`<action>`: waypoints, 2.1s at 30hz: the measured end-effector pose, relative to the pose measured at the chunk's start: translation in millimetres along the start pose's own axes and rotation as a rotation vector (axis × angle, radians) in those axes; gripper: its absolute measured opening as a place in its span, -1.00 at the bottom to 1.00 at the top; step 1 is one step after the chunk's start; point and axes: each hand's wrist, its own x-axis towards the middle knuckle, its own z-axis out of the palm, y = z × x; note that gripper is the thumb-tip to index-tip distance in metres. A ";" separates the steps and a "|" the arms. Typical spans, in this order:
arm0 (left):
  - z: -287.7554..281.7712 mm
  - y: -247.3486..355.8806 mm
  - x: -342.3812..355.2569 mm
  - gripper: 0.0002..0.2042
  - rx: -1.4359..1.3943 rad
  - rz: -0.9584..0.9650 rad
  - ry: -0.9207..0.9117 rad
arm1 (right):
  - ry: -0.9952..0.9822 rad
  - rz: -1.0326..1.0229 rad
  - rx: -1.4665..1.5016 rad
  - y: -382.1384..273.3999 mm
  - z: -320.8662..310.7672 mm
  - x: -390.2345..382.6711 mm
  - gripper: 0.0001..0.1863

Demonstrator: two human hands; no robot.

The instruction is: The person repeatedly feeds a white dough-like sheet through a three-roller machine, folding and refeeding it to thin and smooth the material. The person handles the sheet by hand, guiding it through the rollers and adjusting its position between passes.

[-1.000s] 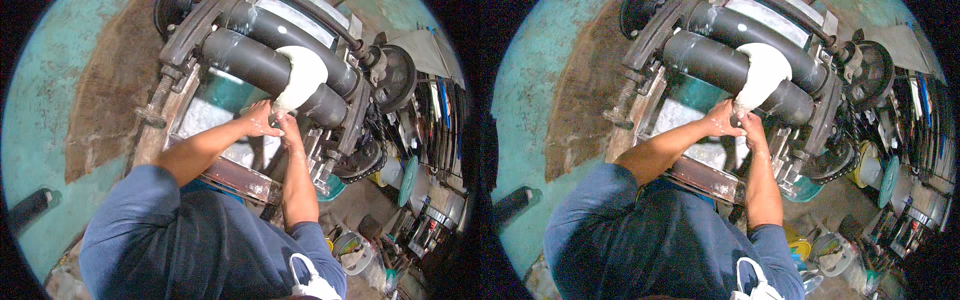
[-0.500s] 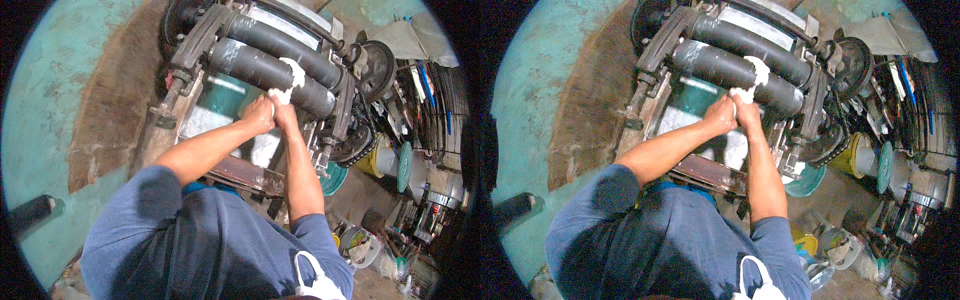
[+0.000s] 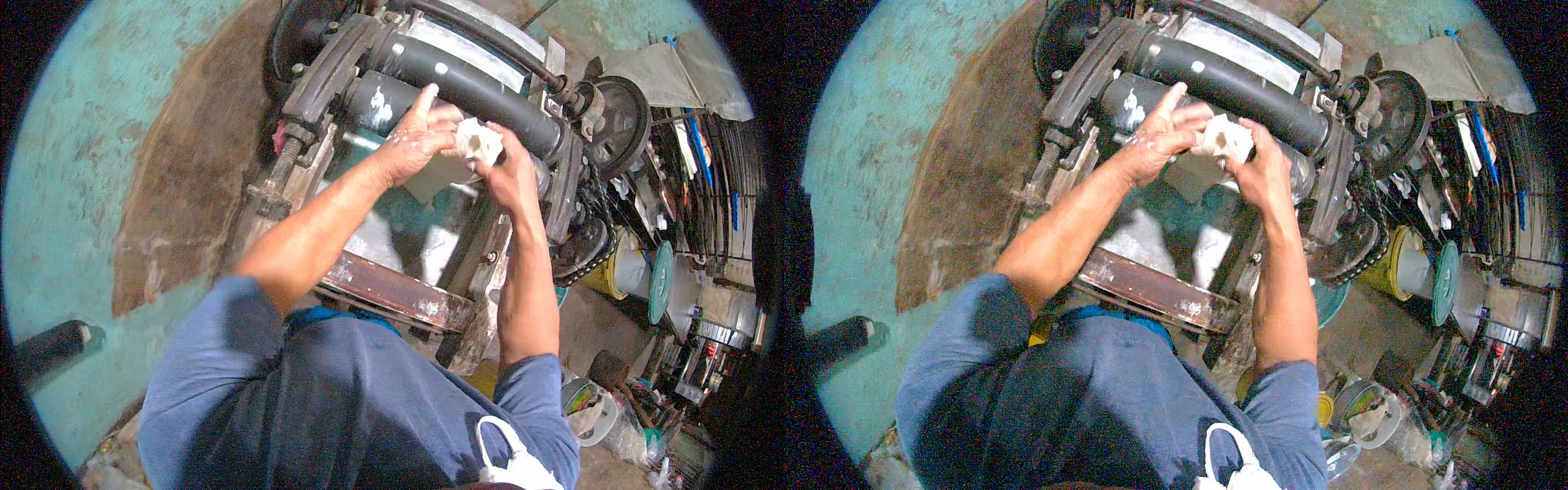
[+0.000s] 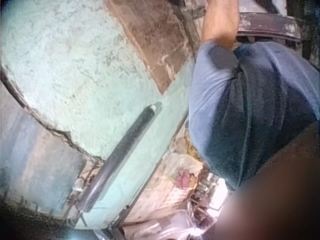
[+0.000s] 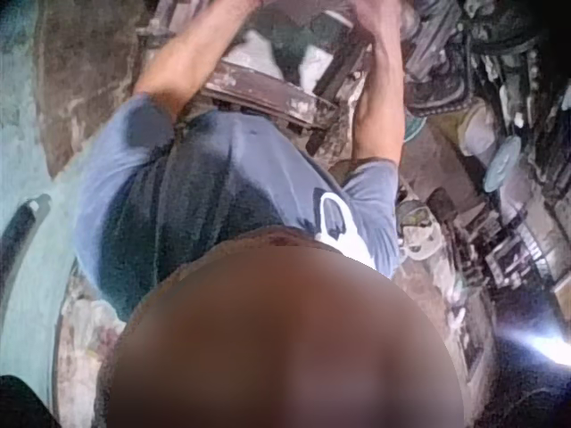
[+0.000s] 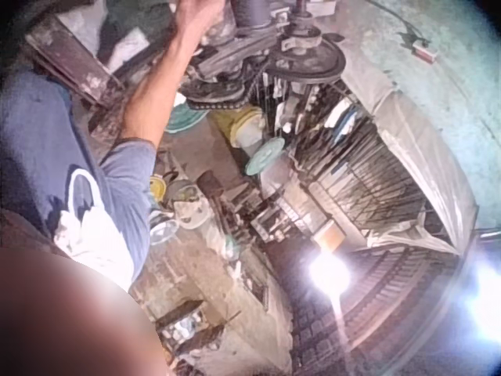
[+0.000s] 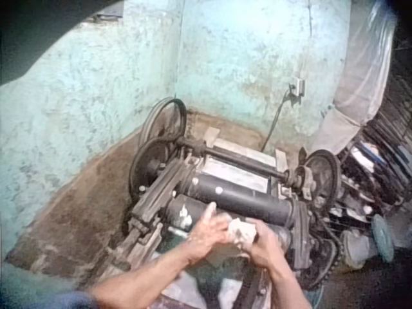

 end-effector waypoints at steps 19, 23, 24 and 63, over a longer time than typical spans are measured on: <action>-60.7 -186.0 114.5 -0.56 -1.100 -0.228 0.302 | 0.460 -0.226 -0.025 29.1 87.0 -84.0 -0.53; -54.2 -198.8 78.0 -0.51 -0.932 -0.444 0.263 | 0.601 0.594 0.625 94.8 127.0 -97.6 -0.78; -52.7 -204.1 62.3 -0.49 -0.869 -0.512 0.275 | 0.611 0.753 0.817 110.7 129.1 -85.6 -0.83; -16.8 -84.1 -55.8 -0.51 0.566 -0.093 -0.059 | 0.262 0.374 1.067 2.0 110.5 -88.6 -0.44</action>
